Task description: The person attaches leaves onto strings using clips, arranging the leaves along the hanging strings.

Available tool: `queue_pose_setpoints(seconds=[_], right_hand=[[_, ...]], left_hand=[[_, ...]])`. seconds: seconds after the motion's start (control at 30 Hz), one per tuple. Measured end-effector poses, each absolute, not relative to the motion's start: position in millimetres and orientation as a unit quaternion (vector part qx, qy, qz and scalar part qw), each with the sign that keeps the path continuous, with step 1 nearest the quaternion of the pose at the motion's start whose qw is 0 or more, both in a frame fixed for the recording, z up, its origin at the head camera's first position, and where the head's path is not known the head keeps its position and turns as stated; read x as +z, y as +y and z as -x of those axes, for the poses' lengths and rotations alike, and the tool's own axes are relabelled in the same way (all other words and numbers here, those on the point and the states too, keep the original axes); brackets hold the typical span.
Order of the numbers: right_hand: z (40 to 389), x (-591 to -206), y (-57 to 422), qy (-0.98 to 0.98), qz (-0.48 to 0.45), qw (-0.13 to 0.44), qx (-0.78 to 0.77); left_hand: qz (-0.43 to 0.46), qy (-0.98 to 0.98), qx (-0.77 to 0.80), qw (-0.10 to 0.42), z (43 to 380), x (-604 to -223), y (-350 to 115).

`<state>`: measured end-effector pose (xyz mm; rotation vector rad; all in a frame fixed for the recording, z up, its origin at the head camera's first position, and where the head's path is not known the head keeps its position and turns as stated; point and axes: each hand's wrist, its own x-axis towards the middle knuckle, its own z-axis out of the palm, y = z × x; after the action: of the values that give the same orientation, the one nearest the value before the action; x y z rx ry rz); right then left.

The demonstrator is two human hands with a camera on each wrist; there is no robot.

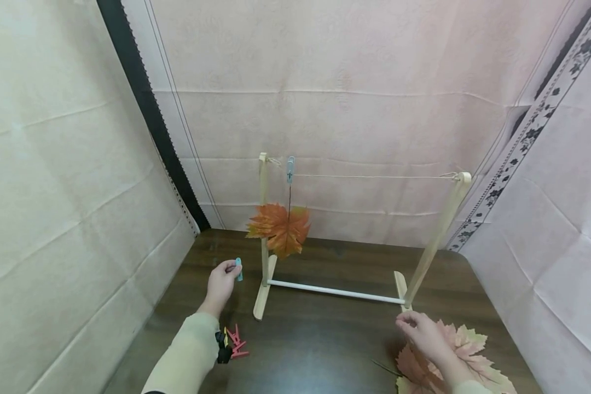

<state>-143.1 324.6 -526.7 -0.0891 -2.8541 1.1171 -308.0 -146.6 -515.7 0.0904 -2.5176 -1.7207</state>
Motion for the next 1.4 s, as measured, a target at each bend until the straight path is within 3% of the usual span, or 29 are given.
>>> queue_pose_setpoints(seconds=[0.63, 1.4], right_hand=[[174.8, -478.4, 306.9, -0.92, 0.014, 0.028, 0.391], [213.7, -426.7, 288.4, -0.925, -0.047, 0.093, 0.365]], left_hand=[[0.005, -0.774, -0.625, 0.094, 318.3, -460.4, -127.3], [0.067, -0.747, -0.645, 0.146, 314.3, -365.3, -108.3]])
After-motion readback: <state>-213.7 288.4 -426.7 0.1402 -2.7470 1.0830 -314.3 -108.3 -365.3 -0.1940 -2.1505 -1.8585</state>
